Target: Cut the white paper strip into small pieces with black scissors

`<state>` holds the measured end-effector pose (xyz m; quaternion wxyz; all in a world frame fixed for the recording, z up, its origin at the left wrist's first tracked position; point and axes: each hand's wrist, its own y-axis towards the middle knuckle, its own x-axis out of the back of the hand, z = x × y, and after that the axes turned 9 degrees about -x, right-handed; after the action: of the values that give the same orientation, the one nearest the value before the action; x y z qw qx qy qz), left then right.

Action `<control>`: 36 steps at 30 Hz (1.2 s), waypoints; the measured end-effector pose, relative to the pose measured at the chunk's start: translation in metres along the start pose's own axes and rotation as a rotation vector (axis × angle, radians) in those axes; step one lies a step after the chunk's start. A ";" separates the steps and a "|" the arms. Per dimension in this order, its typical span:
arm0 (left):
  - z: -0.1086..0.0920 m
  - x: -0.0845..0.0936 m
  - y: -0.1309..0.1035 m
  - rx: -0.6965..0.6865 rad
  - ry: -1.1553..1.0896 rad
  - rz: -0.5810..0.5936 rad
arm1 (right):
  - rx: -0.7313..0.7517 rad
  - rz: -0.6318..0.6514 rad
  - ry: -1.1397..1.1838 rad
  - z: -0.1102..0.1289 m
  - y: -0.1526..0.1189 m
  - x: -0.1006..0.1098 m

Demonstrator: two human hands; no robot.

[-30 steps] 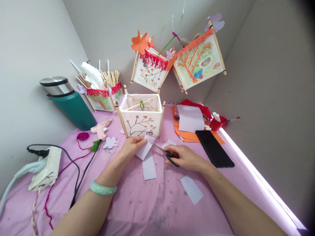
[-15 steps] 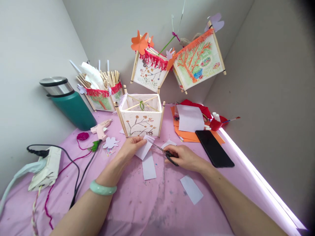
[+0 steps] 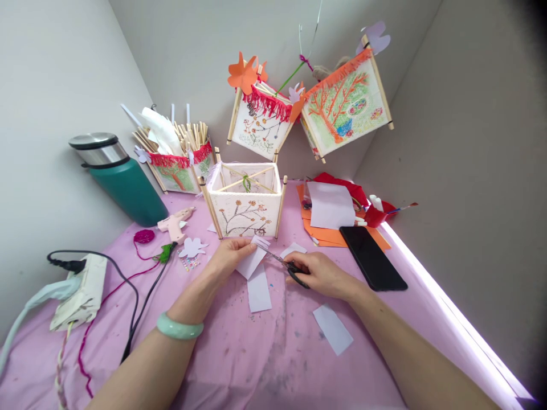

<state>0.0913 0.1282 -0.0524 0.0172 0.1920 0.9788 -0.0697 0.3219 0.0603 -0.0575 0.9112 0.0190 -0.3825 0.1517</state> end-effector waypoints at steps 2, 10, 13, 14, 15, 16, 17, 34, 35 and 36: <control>0.000 0.000 0.000 0.002 0.000 -0.001 | -0.004 0.000 0.006 0.000 0.000 -0.001; 0.003 0.001 0.001 0.011 -0.007 0.038 | -0.016 -0.002 0.016 -0.001 -0.001 0.000; 0.005 0.001 0.001 0.012 0.008 0.045 | -0.025 0.002 0.013 0.001 -0.001 0.001; 0.005 0.000 0.001 0.013 0.010 0.042 | -0.025 0.002 0.013 0.001 -0.001 0.001; 0.006 0.000 0.001 0.013 0.010 0.040 | -0.023 0.001 0.012 0.001 -0.001 0.001; 0.006 0.000 0.001 0.014 0.008 0.039 | -0.018 0.001 0.012 0.000 -0.001 0.001; 0.006 0.000 0.001 0.015 0.008 0.040 | -0.013 -0.001 0.011 0.000 0.000 0.001; 0.005 0.001 0.002 0.011 0.020 0.054 | -0.024 0.005 0.016 0.000 -0.001 0.001; 0.006 0.001 0.002 0.011 0.021 0.058 | -0.023 0.003 0.013 0.000 -0.001 0.001; 0.006 0.001 0.002 0.011 0.024 0.062 | -0.020 0.000 0.011 0.000 -0.001 0.001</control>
<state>0.0910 0.1292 -0.0582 0.0067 0.2230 0.9721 -0.0722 0.3232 0.0596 -0.0566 0.9134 0.0091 -0.3791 0.1481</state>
